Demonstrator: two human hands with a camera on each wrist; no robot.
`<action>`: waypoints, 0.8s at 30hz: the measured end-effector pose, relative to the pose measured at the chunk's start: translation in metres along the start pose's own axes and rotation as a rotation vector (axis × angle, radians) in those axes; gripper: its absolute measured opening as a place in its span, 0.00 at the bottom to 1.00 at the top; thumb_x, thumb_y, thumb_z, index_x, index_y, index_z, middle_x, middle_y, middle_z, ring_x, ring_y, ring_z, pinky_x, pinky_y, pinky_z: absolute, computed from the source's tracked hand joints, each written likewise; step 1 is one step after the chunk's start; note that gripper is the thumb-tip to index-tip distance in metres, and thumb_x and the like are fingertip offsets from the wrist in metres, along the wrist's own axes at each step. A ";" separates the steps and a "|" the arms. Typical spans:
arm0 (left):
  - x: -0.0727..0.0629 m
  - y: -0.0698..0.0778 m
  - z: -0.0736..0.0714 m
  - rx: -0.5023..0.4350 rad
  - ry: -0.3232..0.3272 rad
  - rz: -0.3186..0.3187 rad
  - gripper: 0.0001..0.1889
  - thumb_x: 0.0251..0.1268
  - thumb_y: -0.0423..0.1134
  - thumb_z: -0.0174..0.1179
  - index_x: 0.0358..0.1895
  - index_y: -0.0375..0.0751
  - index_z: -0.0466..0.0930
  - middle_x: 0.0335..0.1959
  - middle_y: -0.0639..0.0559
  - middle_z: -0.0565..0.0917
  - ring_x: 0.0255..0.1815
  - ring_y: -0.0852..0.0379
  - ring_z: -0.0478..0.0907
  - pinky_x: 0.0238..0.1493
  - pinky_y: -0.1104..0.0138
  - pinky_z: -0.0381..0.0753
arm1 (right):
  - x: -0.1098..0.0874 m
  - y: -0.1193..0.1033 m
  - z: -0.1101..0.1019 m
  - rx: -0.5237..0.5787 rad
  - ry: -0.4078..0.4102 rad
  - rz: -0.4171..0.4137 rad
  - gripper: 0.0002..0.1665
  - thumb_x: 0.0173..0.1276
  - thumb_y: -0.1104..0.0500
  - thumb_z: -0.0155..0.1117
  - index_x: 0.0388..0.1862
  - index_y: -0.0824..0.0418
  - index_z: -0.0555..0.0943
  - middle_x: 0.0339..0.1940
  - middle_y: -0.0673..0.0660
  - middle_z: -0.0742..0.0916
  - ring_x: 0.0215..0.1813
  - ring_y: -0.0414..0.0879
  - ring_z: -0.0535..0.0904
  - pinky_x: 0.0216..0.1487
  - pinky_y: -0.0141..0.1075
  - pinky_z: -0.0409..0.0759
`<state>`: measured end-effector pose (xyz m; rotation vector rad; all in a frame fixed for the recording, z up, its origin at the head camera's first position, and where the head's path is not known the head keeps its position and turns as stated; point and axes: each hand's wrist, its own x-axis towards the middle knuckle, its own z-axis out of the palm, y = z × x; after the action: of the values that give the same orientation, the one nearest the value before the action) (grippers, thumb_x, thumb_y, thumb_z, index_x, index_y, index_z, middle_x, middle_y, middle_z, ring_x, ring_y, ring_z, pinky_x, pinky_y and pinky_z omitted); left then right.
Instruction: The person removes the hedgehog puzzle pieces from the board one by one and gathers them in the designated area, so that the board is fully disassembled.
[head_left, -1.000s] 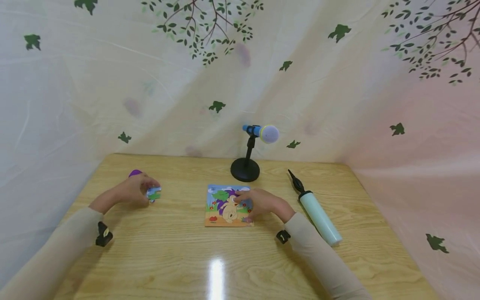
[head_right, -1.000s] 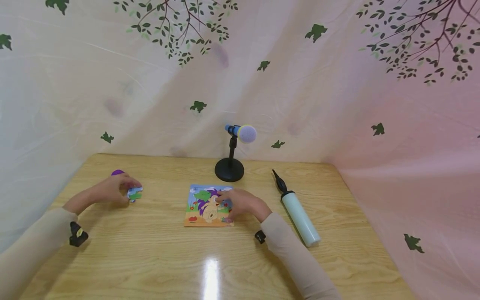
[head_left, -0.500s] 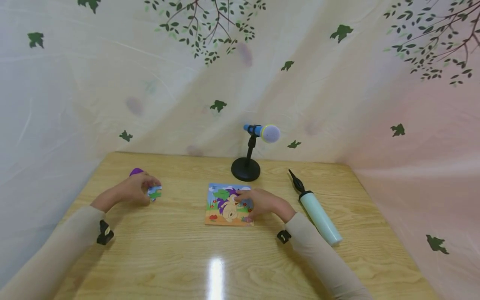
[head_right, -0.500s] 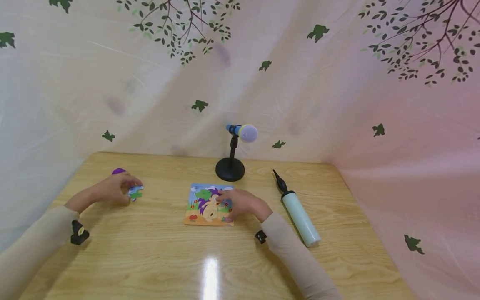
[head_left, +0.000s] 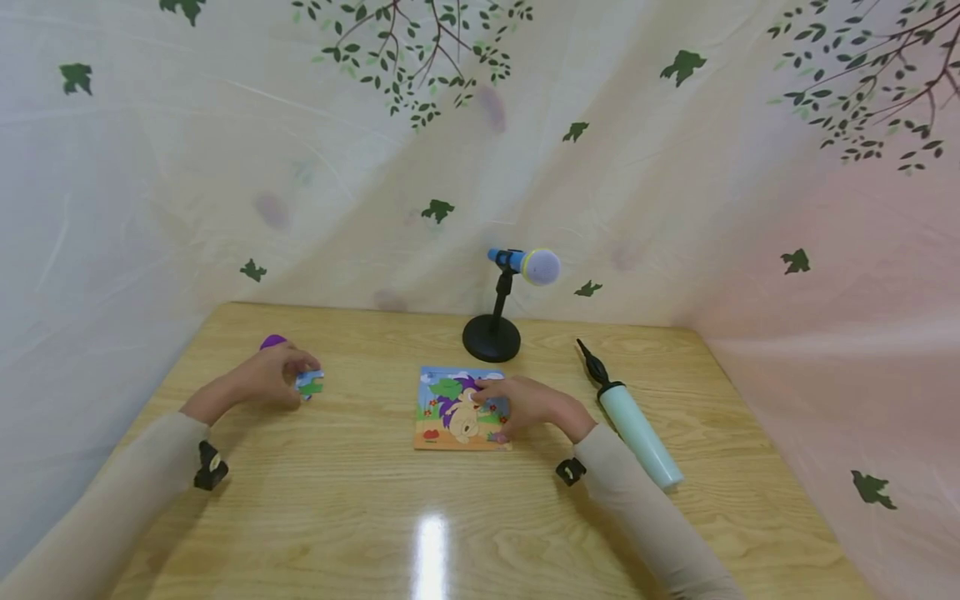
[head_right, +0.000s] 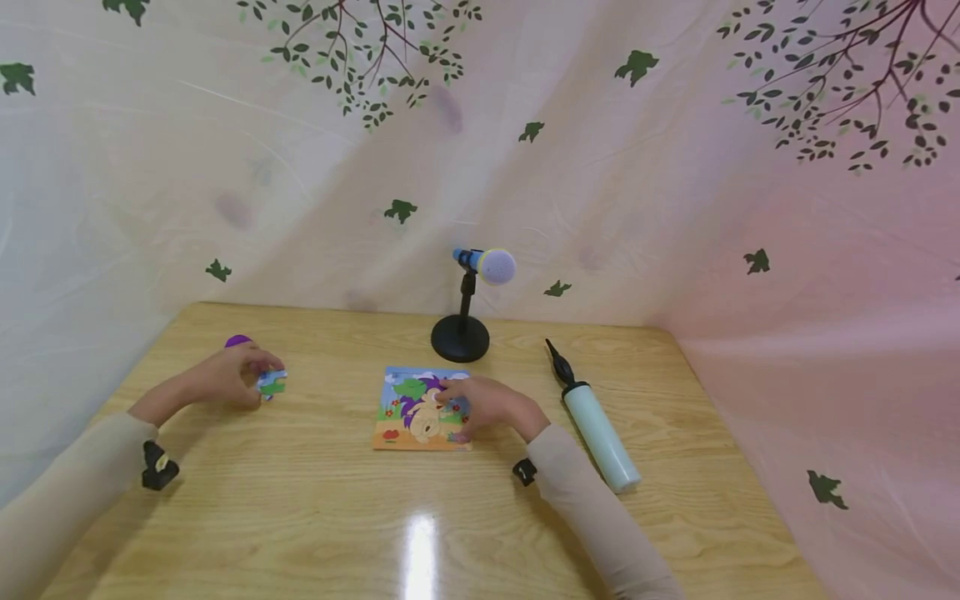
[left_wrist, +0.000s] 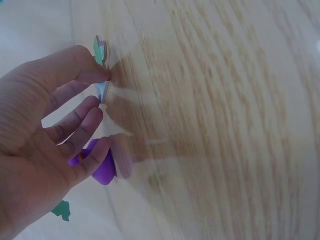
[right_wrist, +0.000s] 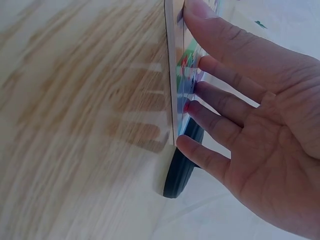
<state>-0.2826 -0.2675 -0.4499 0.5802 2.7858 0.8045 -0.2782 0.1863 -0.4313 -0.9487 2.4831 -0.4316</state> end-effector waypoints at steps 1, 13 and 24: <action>0.000 0.000 0.000 0.001 0.005 -0.003 0.32 0.40 0.35 0.77 0.57 0.35 0.82 0.48 0.40 0.79 0.50 0.44 0.77 0.53 0.49 0.79 | -0.001 0.000 0.000 0.004 0.002 0.002 0.42 0.59 0.57 0.80 0.73 0.58 0.74 0.81 0.60 0.67 0.81 0.61 0.61 0.79 0.55 0.62; 0.013 0.029 0.002 0.011 0.051 0.130 0.25 0.53 0.32 0.69 0.58 0.34 0.82 0.47 0.40 0.81 0.51 0.43 0.79 0.51 0.49 0.81 | -0.004 0.007 -0.002 -0.023 0.025 -0.009 0.41 0.60 0.53 0.79 0.72 0.56 0.76 0.81 0.61 0.66 0.81 0.62 0.61 0.79 0.56 0.62; 0.056 0.080 0.031 -0.037 0.019 0.236 0.25 0.55 0.36 0.66 0.59 0.34 0.82 0.49 0.38 0.83 0.53 0.41 0.79 0.54 0.48 0.80 | -0.004 0.011 -0.002 -0.002 0.057 -0.008 0.37 0.57 0.54 0.81 0.66 0.58 0.81 0.78 0.63 0.70 0.79 0.63 0.65 0.77 0.56 0.64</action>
<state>-0.2998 -0.1673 -0.4363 0.9117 2.7470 0.9075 -0.2824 0.1971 -0.4329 -0.9600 2.5317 -0.4651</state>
